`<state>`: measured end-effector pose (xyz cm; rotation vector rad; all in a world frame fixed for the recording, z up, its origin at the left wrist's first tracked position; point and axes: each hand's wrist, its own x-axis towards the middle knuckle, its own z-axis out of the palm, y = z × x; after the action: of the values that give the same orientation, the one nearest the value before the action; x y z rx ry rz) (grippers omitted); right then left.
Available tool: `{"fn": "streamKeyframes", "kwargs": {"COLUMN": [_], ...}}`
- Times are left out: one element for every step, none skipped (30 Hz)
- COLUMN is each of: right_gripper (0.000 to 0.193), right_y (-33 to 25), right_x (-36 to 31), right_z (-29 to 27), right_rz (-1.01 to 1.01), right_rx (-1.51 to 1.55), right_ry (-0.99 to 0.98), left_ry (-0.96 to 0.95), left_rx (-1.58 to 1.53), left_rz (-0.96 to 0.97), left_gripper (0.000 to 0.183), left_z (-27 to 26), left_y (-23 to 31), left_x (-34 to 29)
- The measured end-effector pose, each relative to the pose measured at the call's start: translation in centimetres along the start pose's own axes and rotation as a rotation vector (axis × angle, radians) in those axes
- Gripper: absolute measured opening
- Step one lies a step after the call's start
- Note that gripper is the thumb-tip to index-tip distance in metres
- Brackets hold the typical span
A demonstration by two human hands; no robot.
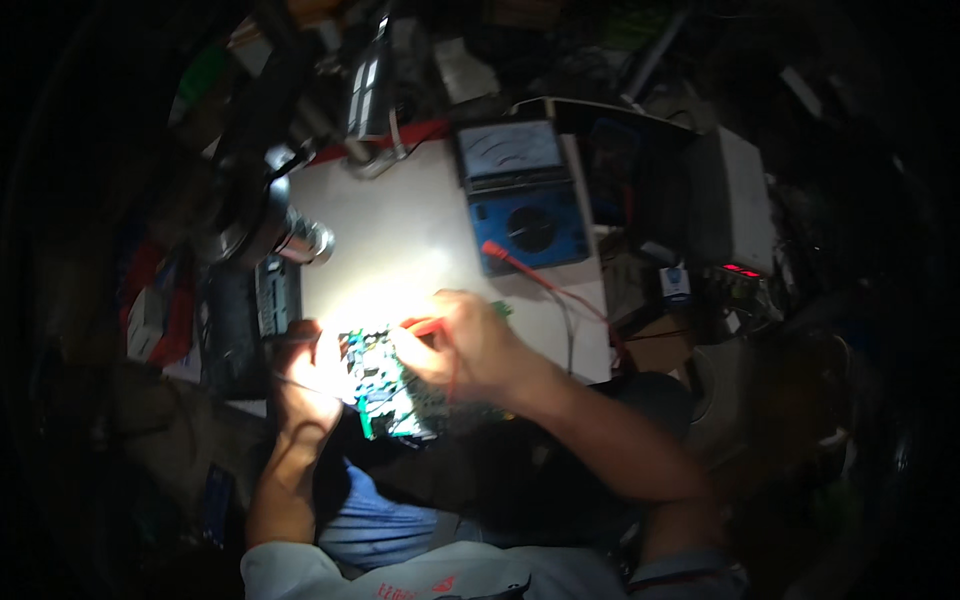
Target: The person tests a green circuit board using a multimeter, touching various points on the board with the probes while seated on the floor. The multimeter display is visible, and the person adjusts the probes across different components throughout the clip.
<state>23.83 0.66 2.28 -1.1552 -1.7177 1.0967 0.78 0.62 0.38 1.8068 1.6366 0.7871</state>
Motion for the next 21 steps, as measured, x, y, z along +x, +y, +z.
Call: {"fn": "streamKeyframes", "kwargs": {"right_gripper": [0.014, 0.015, 0.016, 0.016, 0.014, 0.012, 0.012, 0.012, 0.012, 0.013, 0.013, 0.013, 0.013, 0.013, 0.014, 0.014, 0.015, 0.015, 0.015, 0.014, 0.014], "right_y": [0.2, 0.6, 1.1, 1.2, 1.3, 1.4, 1.4, 1.7, 1.7, 1.8, 1.8, 1.7, 1.5, 1.4, 1.4, 1.4, 1.5, 1.6, 1.5, 1.4, 1.3], "right_x": [0.0, 0.2, 0.2, 0.3, 0.2, 0.1, 0.1, 0.1, 0.0, 0.0, 0.0, -0.1, -0.1, -0.1, -0.1, 0.0, -0.1, -0.1, -0.1, -0.1, -0.1], "right_z": [0.2, 0.6, 1.0, 0.9, 0.7, 0.4, 0.3, 0.4, 0.4, 0.3, 0.5, 0.5, 0.4, 0.3, 0.4, 0.5, 0.5, 0.4, 0.4, 0.4, 0.4], "right_rz": [-0.07, -0.111, -0.144, -0.157, -0.158, -0.158, -0.159, -0.157, -0.153, -0.149, -0.146, -0.117, -0.088, -0.061, -0.076, -0.09, -0.099, -0.092, -0.084, -0.079, -0.094], "right_rx": [-0.036, -0.054, -0.069, -0.08, -0.119, -0.158, -0.196, -0.188, -0.188, -0.189, -0.184, -0.18, -0.176, -0.171, -0.174, -0.176, -0.183, -0.182, -0.181, -0.176, -0.168], "right_ry": [0.059, 0.068, 0.08, 0.077, 0.051, 0.024, -0.005, 0.005, 0.007, 0.008, 0.006, -0.002, -0.01, -0.018, -0.016, -0.014, -0.011, -0.009, -0.008, -0.008, 0.0], "left_ry": [-0.04, -0.064, -0.077, -0.087, -0.093, -0.107, -0.113, -0.109, -0.094, -0.096, -0.096, -0.088, -0.076, -0.07, -0.06, -0.059, -0.054, -0.032, -0.001, 0.029, 0.04], "left_rx": [-0.006, -0.69, -0.846, -1.01, -1.164, -1.081, -0.91, -0.73, -0.558, -0.578, -0.699, -0.822, -1.049, -1.133, -1.215, -1.156, -0.952, -0.746, -0.388, -0.026, -0.034], "left_rz": [-0.018, -0.204, -0.241, -0.282, -0.33, -0.27, -0.192, -0.118, -0.049, -0.045, -0.111, -0.175, -0.307, -0.344, -0.382, -0.325, -0.23, -0.144, -0.019, 0.1, 0.087], "left_gripper": [0.012, 0.011, 0.012, 0.014, 0.016, 0.018, 0.019, 0.02, 0.021, 0.019, 0.017, 0.015, 0.012, 0.011, 0.01, 0.01, 0.011, 0.012, 0.013, 0.015, 0.016], "left_z": [0.0, 0.2, 0.3, 0.5, 0.7, 0.7, 0.7, 0.7, 0.6, 0.7, 0.7, 0.6, 0.8, 0.8, 0.7, 0.8, 0.7, 0.5, 0.1, -0.2, 0.0], "left_y": [-0.7, -1.7, -1.9, -2.0, -2.2, -2.2, -1.9, -1.5, -1.1, -1.3, -1.3, -1.3, -1.1, -1.3, -1.5, -2.5, -2.1, -1.6, -0.9, 0.0, 0.1], "left_x": [0.1, 0.0, -0.1, -0.1, -0.1, -0.1, -0.1, -0.1, 0.0, -0.1, -0.2, -0.2, -0.1, -0.1, -0.1, -0.2, -0.1, 0.0, 0.0, 0.0, 0.1]}}
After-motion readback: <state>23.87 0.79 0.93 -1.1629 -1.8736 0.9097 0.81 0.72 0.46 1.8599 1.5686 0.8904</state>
